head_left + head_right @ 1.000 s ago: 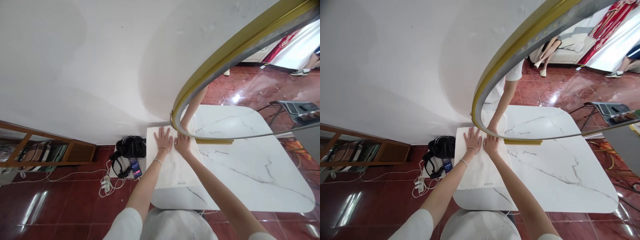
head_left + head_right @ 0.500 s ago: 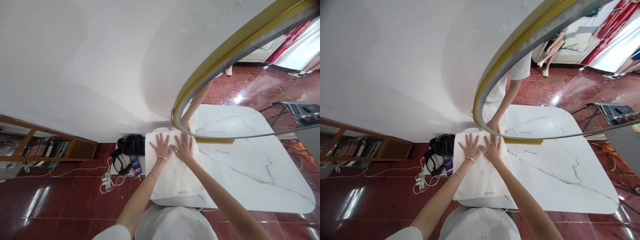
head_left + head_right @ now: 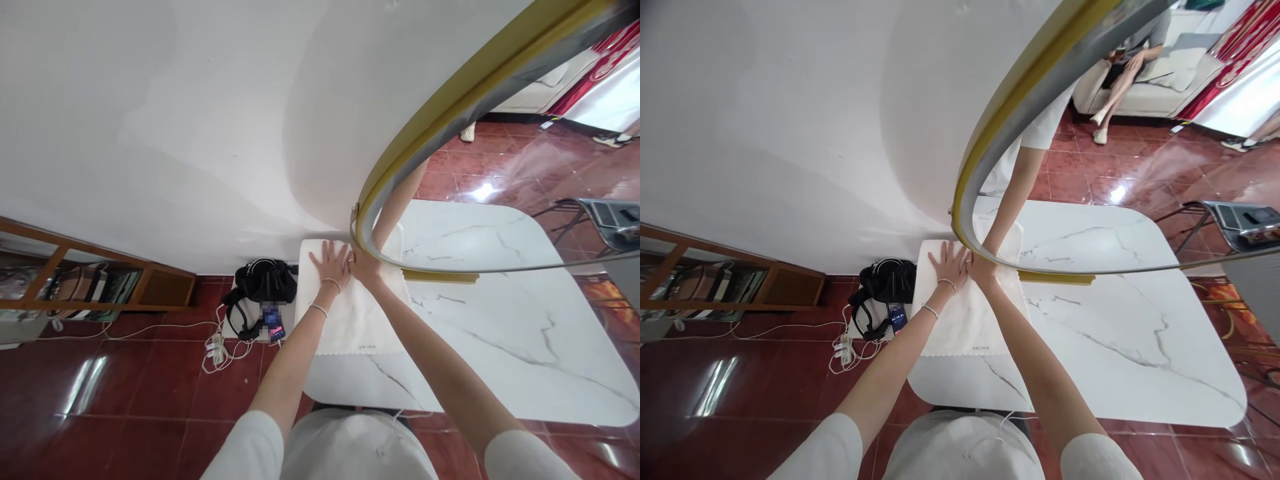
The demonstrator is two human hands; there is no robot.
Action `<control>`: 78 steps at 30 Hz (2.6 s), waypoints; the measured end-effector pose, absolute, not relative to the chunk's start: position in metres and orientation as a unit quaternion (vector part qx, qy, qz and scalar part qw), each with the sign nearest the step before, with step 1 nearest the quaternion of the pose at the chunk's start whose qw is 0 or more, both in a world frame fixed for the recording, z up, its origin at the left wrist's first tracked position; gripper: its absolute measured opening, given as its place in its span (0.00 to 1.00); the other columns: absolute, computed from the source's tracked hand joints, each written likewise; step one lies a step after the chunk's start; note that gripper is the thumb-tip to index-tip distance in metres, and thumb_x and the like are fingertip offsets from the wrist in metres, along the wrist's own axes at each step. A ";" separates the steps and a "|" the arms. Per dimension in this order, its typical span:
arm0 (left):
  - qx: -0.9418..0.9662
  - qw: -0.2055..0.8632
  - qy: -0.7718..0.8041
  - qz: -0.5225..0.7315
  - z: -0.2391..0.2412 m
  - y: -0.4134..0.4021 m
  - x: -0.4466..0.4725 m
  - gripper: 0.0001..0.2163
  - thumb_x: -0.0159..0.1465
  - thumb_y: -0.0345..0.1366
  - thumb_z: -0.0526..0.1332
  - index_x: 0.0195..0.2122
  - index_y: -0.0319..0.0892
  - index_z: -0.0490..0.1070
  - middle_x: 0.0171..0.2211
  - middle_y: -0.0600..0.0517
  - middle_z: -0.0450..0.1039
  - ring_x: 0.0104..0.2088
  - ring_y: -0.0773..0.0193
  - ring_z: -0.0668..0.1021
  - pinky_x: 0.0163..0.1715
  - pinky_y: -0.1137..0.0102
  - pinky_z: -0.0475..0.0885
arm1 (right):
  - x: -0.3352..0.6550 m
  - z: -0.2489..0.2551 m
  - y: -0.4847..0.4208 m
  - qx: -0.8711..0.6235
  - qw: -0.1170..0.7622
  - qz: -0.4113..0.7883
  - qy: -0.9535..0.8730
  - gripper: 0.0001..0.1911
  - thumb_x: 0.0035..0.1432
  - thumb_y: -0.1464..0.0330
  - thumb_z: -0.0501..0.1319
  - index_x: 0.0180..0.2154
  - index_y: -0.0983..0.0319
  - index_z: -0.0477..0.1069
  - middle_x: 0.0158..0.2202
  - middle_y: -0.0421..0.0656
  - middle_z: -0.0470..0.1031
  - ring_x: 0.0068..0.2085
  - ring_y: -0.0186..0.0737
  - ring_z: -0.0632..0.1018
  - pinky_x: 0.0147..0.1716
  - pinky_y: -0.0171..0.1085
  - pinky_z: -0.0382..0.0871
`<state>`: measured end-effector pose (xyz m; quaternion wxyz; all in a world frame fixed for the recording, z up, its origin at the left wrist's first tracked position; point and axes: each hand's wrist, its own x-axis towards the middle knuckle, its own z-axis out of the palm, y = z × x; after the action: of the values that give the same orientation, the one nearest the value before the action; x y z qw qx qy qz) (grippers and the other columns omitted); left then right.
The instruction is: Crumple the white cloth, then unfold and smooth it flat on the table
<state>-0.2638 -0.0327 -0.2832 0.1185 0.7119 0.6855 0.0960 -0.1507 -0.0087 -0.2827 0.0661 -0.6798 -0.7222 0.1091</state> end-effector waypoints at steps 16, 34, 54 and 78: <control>0.735 0.051 0.664 0.124 -0.283 -0.275 -0.308 0.27 0.67 0.39 0.54 0.67 0.45 0.50 0.70 0.43 0.37 0.68 0.47 0.50 0.63 0.50 0.54 | -0.136 -0.293 -0.193 -0.505 0.183 0.036 -0.843 0.33 0.67 0.67 0.49 0.68 0.60 0.39 0.67 0.48 0.52 0.68 0.48 0.49 0.63 0.54 0.50; 0.749 0.060 0.647 0.132 -0.286 -0.130 -0.333 0.25 0.67 0.44 0.53 0.65 0.48 0.55 0.69 0.45 0.42 0.68 0.50 0.49 0.65 0.50 0.48 | -0.151 -0.299 -0.119 -0.531 0.212 0.061 -0.818 0.24 0.67 0.63 0.49 0.61 0.64 0.60 0.64 0.53 0.57 0.67 0.52 0.51 0.62 0.57 0.53; 0.763 0.024 0.626 0.158 -0.294 -0.256 -0.250 0.29 0.66 0.37 0.53 0.68 0.45 0.46 0.70 0.43 0.35 0.68 0.47 0.47 0.63 0.50 0.53 | -0.063 -0.281 -0.265 -0.471 0.093 0.054 -0.876 0.36 0.63 0.54 0.54 0.67 0.53 0.44 0.70 0.49 0.41 0.68 0.53 0.49 0.63 0.56 0.48; 0.775 0.244 0.562 0.151 -0.201 -0.143 -0.196 0.14 0.61 0.24 0.52 0.36 0.46 0.76 0.39 0.52 0.76 0.38 0.65 0.78 0.41 0.72 0.72 | -0.034 -0.300 -0.245 -0.552 0.182 0.232 -0.780 0.23 0.57 0.59 0.59 0.55 0.47 0.69 0.62 0.42 0.63 0.62 0.52 0.66 0.56 0.54 0.65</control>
<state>-0.1955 -0.1431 -0.2011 0.2444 0.7755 0.5621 0.1514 -0.0344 -0.2450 -0.2997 0.1822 -0.5519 -0.7801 0.2315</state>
